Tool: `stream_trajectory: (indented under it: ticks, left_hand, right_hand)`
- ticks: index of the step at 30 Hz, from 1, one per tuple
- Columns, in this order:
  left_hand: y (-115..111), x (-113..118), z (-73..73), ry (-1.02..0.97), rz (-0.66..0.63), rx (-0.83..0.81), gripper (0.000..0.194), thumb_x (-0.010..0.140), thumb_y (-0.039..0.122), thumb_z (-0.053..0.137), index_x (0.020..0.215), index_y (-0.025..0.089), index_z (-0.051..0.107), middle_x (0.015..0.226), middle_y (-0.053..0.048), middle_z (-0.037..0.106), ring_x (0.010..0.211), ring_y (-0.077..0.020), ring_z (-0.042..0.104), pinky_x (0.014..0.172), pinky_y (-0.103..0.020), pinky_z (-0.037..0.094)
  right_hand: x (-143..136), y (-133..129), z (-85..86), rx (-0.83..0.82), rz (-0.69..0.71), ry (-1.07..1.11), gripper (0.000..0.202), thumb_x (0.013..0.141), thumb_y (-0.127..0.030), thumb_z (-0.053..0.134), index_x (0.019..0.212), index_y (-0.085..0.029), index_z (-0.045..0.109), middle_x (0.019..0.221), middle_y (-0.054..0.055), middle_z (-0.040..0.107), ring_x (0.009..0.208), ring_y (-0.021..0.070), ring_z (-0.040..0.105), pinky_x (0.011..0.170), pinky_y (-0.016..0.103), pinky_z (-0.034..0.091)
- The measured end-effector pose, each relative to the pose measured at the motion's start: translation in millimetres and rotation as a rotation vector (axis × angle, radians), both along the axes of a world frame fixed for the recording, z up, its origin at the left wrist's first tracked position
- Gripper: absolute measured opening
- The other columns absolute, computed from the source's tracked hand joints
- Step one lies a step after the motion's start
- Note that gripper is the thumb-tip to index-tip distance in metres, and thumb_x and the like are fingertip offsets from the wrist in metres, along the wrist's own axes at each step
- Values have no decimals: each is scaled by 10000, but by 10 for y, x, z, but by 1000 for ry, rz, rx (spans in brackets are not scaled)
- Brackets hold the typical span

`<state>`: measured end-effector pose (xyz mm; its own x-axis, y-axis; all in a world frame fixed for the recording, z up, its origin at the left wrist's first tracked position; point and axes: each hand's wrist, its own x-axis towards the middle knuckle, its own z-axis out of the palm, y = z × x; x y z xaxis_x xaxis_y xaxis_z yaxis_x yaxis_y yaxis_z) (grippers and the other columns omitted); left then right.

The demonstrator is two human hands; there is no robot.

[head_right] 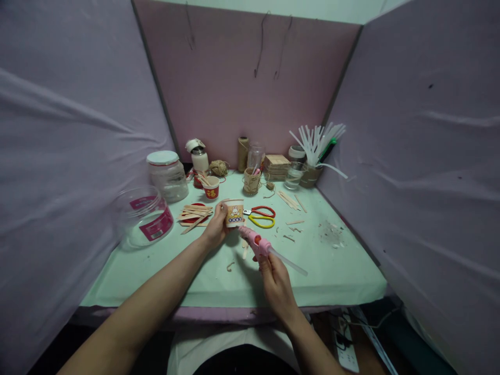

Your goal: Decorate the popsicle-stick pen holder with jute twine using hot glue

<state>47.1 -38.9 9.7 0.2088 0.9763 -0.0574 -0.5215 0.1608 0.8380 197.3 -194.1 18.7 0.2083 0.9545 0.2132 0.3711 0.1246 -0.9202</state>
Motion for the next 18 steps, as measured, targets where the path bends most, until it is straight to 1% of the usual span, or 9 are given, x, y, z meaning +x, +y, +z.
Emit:
stream_trajectory:
  ticks: [8, 14, 18]
  left_hand:
    - [-7, 5, 0, -29, 1, -15, 525, 785, 561, 691, 1153, 271, 453, 1027, -42, 660, 823, -176, 691, 707, -328, 586]
    - [-11, 7, 13, -17, 2, -10, 499, 794, 562, 679, 1131, 269, 455, 1022, -41, 659, 834, -185, 693, 712, -344, 591]
    - [-9, 4, 13, 8, 3, -7, 506, 797, 580, 664, 1137, 272, 449, 1024, -47, 662, 803, -186, 695, 679, -332, 591]
  right_hand:
    - [11, 0, 2, 32, 6, -3, 429, 922, -547, 443, 807, -187, 646, 643, 25, 582, 579, 160, 525, 551, 273, 450]
    - [17, 6, -5, 24, 3, -8, 423, 923, -542, 439, 809, -190, 645, 645, 26, 578, 580, 162, 521, 543, 274, 439]
    - [19, 9, -12, 22, 2, -10, 431, 922, -551, 432, 809, -189, 637, 661, 33, 587, 593, 168, 530, 554, 280, 440]
